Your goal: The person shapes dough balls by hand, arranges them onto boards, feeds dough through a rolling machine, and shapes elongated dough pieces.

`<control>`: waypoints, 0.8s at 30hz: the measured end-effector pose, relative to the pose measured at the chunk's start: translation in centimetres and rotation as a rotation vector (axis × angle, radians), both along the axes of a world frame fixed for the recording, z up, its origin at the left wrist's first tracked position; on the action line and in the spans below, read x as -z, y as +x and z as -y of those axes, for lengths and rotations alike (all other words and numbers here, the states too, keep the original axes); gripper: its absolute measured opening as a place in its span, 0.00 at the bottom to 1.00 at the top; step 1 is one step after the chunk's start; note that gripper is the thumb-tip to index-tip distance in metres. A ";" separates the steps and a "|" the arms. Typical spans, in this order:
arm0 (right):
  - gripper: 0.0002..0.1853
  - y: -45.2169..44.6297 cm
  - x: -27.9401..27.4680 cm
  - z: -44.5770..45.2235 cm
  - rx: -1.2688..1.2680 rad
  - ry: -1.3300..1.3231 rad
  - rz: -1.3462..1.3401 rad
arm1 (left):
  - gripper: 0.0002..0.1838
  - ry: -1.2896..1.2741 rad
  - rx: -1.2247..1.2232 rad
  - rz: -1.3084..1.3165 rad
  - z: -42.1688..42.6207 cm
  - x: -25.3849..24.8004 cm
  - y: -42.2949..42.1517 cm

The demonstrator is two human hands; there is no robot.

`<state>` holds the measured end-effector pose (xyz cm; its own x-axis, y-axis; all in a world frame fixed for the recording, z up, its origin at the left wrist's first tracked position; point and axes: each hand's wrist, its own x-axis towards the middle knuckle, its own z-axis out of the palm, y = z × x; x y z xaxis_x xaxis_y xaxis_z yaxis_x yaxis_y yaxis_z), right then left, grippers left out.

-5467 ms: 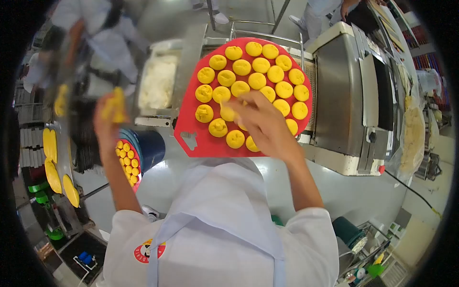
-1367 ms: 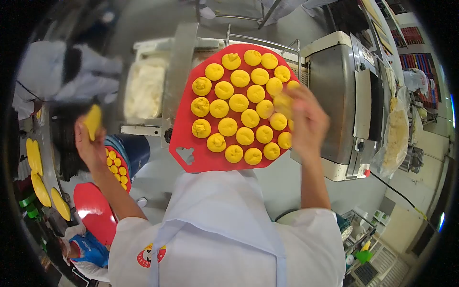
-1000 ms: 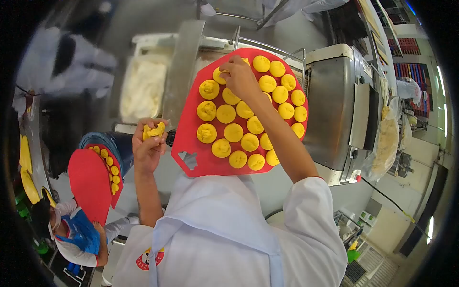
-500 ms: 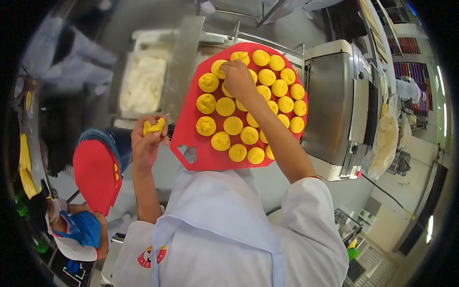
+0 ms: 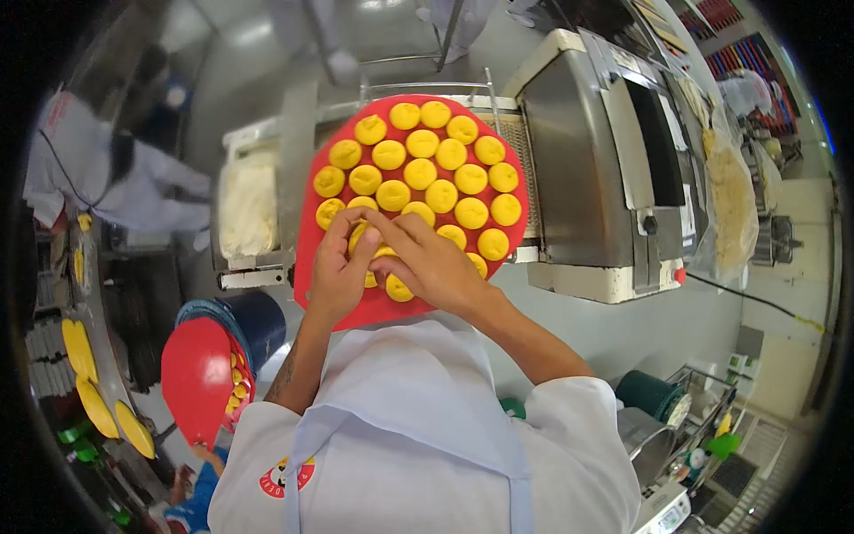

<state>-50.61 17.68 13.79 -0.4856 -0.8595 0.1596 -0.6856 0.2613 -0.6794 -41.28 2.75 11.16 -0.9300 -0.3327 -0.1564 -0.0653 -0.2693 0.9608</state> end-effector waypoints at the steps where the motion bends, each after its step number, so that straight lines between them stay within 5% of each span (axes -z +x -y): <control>1: 0.25 -0.3 0.2 -1.3 0.032 -0.044 -0.081 | 0.21 0.089 0.032 0.022 -1.1 -0.9 -0.3; 6: 0.19 -1.7 -3.3 -8.4 -0.027 -0.046 -0.204 | 0.08 -0.034 0.282 0.144 -3.5 -5.2 -1.3; 9: 0.14 -2.2 -4.4 -11.3 -0.002 -0.325 -0.105 | 0.06 -0.129 0.321 -0.127 -3.7 -7.1 -1.4; 17: 0.07 -5.3 -2.6 -11.4 0.195 -0.519 0.367 | 0.08 -0.187 -0.449 -0.258 3.5 -3.8 -2.6; 21: 0.07 -9.2 -2.1 -9.0 0.395 -0.461 0.371 | 0.11 -0.069 -0.322 -0.157 9.7 -0.6 -2.8; 24: 0.07 -10.8 -0.7 -4.6 0.186 -0.306 0.163 | 0.15 0.000 -0.014 -0.232 5.0 0.1 -6.3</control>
